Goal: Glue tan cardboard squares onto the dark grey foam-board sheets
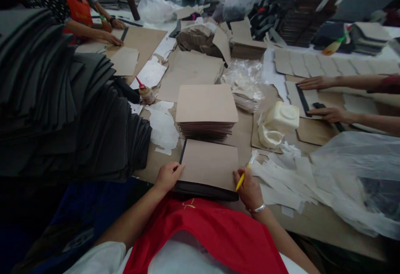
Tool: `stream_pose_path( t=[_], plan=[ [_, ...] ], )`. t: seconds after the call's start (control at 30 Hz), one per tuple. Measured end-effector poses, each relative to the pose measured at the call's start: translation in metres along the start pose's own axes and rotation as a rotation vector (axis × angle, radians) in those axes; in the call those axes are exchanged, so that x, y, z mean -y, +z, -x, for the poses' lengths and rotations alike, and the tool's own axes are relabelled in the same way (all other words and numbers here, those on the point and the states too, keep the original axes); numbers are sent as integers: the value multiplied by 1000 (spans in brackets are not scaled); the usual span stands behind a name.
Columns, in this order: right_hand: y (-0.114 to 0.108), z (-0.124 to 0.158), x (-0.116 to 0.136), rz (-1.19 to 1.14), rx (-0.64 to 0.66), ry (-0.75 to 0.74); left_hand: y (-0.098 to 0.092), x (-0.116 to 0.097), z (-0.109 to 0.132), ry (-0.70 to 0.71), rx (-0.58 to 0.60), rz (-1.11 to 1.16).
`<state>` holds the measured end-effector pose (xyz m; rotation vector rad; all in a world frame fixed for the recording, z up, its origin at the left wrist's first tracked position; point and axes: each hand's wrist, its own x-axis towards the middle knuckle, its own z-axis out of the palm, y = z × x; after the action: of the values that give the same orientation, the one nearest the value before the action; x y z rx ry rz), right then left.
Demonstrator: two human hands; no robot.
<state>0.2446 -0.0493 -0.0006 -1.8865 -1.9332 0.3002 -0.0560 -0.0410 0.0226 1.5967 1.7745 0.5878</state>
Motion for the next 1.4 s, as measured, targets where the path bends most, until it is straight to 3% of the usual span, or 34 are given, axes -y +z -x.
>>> stream_pose_path(
  t=[0.43,0.9,1.4],
  plan=[
    [13,-1,-6,79,49,-8,15,21,-15,-193,40,175],
    [4,-5,3,86,74,8,15,25,-18,-203,131,129],
    [4,-6,7,122,169,54,16,21,-19,-222,92,143]
  ],
)
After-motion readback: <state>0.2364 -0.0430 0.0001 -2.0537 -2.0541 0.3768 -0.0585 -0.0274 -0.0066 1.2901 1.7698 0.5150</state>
